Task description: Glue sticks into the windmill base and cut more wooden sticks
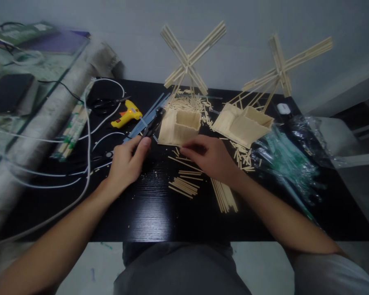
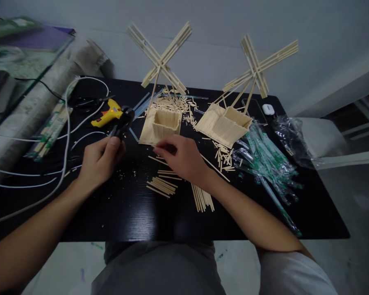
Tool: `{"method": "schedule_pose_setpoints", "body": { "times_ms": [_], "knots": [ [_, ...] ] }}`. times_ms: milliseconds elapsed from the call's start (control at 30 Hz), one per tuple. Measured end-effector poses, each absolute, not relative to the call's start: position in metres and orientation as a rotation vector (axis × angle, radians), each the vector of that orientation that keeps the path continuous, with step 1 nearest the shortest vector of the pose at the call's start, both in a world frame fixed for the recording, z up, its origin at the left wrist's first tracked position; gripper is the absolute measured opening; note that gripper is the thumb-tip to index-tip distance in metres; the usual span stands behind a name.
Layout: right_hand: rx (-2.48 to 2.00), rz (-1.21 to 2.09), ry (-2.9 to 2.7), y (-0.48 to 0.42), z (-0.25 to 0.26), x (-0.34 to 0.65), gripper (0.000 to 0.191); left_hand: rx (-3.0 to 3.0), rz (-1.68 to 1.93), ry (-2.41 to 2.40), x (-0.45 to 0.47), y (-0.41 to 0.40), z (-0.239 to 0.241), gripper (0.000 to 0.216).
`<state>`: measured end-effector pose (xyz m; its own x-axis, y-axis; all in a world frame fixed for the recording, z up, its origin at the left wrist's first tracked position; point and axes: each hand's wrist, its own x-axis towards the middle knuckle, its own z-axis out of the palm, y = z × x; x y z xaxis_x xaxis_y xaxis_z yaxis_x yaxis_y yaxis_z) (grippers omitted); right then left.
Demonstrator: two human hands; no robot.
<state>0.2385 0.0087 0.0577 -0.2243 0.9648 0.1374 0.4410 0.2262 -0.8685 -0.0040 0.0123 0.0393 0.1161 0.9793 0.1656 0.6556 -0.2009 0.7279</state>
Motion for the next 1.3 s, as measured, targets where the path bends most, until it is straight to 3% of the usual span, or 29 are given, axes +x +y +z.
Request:
{"method": "schedule_pose_setpoints", "body": {
  "times_ms": [133,567,667,867,1067,1300],
  "knots": [
    [-1.450,0.694,-2.149,0.015,0.037,0.240,0.004,1.914,0.878,1.578,-0.002,0.013,0.037,0.048],
    [-1.496,0.369,-2.590,0.000,0.026,0.230,0.020,1.904,0.897,1.526,0.000,0.013,0.031,0.044],
    [-1.409,0.501,-2.427,0.001,0.042,0.234,0.023,1.829,0.941,1.484,0.001,0.014,0.030,0.042],
    [-1.064,0.788,-1.971,0.000,0.076,0.238,0.008,1.622,1.106,1.329,0.016,0.012,0.058,0.024],
    [-1.007,0.869,-1.816,-0.003,0.069,0.232,0.012,1.796,1.202,1.218,0.034,0.009,0.097,0.019],
    [-0.947,0.848,-1.697,0.005,0.052,0.228,0.015,2.031,1.185,1.174,0.037,0.016,0.090,0.014]
  ]
}}
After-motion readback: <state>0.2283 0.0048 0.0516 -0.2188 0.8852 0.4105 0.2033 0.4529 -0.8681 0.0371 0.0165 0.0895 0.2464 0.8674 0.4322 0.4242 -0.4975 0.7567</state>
